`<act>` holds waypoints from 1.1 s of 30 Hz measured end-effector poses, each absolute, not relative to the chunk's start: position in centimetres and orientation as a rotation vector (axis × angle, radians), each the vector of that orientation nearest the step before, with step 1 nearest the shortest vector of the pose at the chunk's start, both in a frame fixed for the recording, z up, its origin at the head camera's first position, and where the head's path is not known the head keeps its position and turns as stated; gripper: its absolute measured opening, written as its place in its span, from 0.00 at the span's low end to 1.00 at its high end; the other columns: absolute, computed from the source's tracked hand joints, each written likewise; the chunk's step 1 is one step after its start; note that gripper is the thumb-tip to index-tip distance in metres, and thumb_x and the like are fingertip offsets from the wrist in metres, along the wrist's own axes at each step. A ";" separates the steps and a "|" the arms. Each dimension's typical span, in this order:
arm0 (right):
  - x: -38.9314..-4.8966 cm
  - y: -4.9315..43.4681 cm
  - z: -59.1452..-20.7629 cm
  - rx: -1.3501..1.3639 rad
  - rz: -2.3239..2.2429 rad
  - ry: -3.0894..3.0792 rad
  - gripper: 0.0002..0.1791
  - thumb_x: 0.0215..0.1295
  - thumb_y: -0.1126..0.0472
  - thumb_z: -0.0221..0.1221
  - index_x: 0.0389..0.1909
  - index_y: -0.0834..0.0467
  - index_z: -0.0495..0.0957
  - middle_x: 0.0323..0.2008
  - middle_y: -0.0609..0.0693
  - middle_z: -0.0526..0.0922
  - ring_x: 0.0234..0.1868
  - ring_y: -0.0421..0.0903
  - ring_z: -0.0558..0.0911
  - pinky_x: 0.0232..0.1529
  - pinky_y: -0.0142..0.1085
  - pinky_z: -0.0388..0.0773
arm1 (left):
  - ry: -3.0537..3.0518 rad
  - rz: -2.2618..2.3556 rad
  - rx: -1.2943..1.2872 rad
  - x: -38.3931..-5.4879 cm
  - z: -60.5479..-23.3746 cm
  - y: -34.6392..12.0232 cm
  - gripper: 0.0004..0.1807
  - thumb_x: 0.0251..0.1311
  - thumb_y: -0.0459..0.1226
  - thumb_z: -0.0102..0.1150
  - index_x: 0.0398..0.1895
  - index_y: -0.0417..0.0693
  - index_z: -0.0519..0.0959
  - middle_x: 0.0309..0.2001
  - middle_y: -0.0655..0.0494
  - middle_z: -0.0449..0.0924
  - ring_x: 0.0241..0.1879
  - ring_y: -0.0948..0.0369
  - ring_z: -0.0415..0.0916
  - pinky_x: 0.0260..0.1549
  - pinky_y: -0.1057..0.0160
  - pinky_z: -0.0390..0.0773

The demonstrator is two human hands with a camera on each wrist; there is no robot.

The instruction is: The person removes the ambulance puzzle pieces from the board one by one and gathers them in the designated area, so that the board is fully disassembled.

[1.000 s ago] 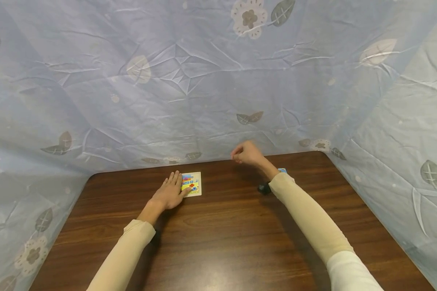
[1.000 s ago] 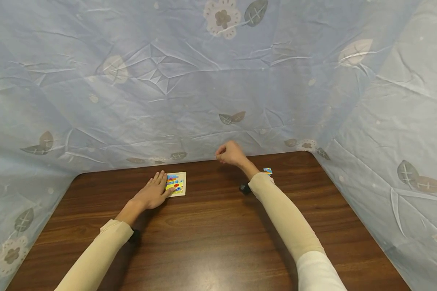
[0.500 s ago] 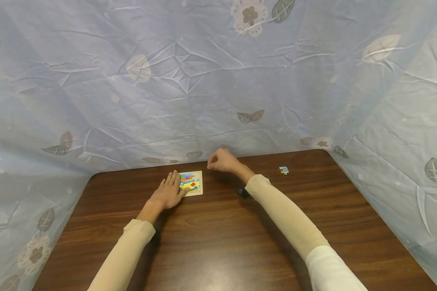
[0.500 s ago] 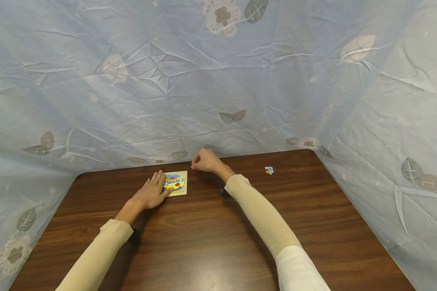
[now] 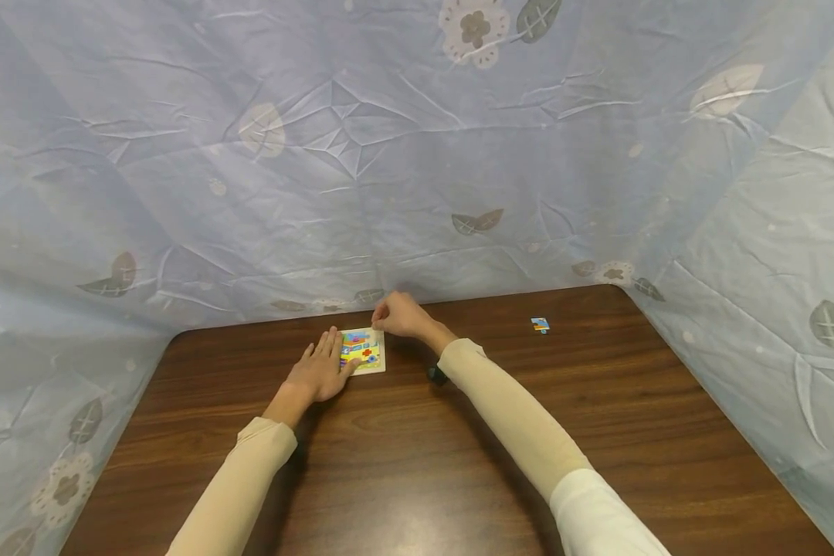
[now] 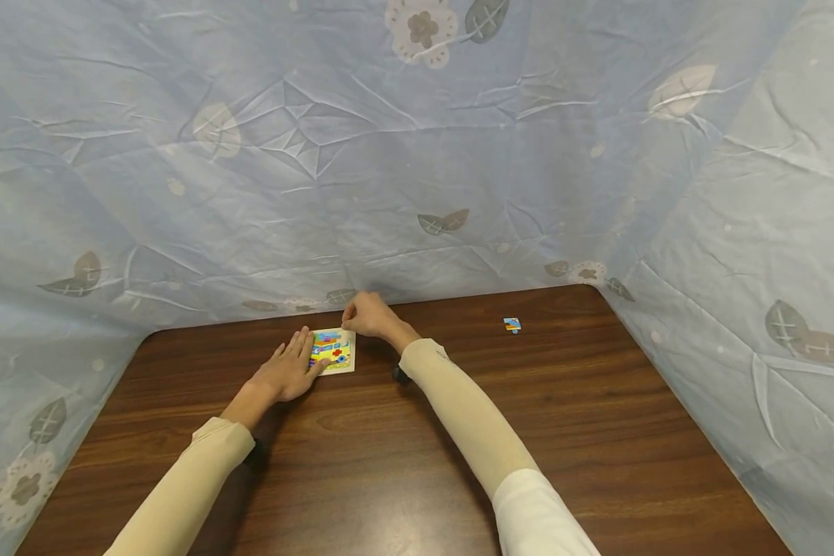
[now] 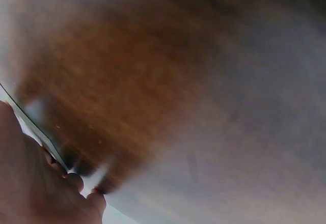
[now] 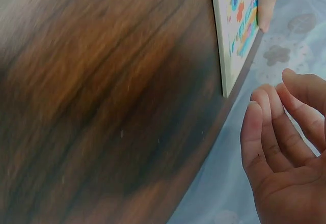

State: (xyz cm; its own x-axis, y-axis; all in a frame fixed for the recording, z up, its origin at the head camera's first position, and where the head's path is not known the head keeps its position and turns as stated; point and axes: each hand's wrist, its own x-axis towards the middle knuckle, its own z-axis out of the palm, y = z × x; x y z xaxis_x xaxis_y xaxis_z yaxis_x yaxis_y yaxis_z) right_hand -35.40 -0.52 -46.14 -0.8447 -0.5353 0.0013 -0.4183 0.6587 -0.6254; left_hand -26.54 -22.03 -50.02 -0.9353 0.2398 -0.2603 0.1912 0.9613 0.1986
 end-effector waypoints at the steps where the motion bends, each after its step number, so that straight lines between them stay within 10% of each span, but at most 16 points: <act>1: -35.4 -0.7 -46.3 -0.773 -0.946 2.692 0.08 0.72 0.59 0.67 0.43 0.59 0.90 0.45 0.53 0.92 0.49 0.51 0.88 0.53 0.43 0.87 | 2.824 0.247 0.316 -26.5 -50.0 -22.0 0.47 0.83 0.61 0.29 0.85 0.35 0.35 0.86 0.37 0.28 0.87 0.41 0.32 0.85 0.38 0.38; 26: -33.5 -4.9 -48.3 -0.506 -0.979 2.742 0.21 0.69 0.61 0.68 0.59 0.66 0.80 0.56 0.59 0.87 0.54 0.54 0.88 0.56 0.42 0.88 | 2.808 0.214 0.331 -26.8 -49.4 -21.7 0.45 0.84 0.59 0.28 0.84 0.34 0.35 0.86 0.36 0.28 0.86 0.40 0.33 0.84 0.36 0.39; 33: -33.5 -5.4 -49.0 -0.436 -1.008 2.718 0.21 0.69 0.61 0.68 0.58 0.67 0.80 0.52 0.60 0.88 0.41 0.48 0.89 0.49 0.37 0.89 | 2.791 0.186 0.309 -26.6 -49.4 -21.5 0.44 0.84 0.58 0.27 0.84 0.33 0.35 0.86 0.35 0.28 0.86 0.40 0.32 0.85 0.36 0.39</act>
State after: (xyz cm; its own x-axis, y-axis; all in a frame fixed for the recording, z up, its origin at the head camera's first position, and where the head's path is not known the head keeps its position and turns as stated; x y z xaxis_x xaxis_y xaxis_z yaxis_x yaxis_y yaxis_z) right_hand -33.51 -5.36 -49.02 -0.9342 -0.3446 -0.0921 -0.2012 0.7224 -0.6615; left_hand -26.58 -21.46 -49.40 -0.9234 0.2334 -0.3048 0.1908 0.9680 0.1631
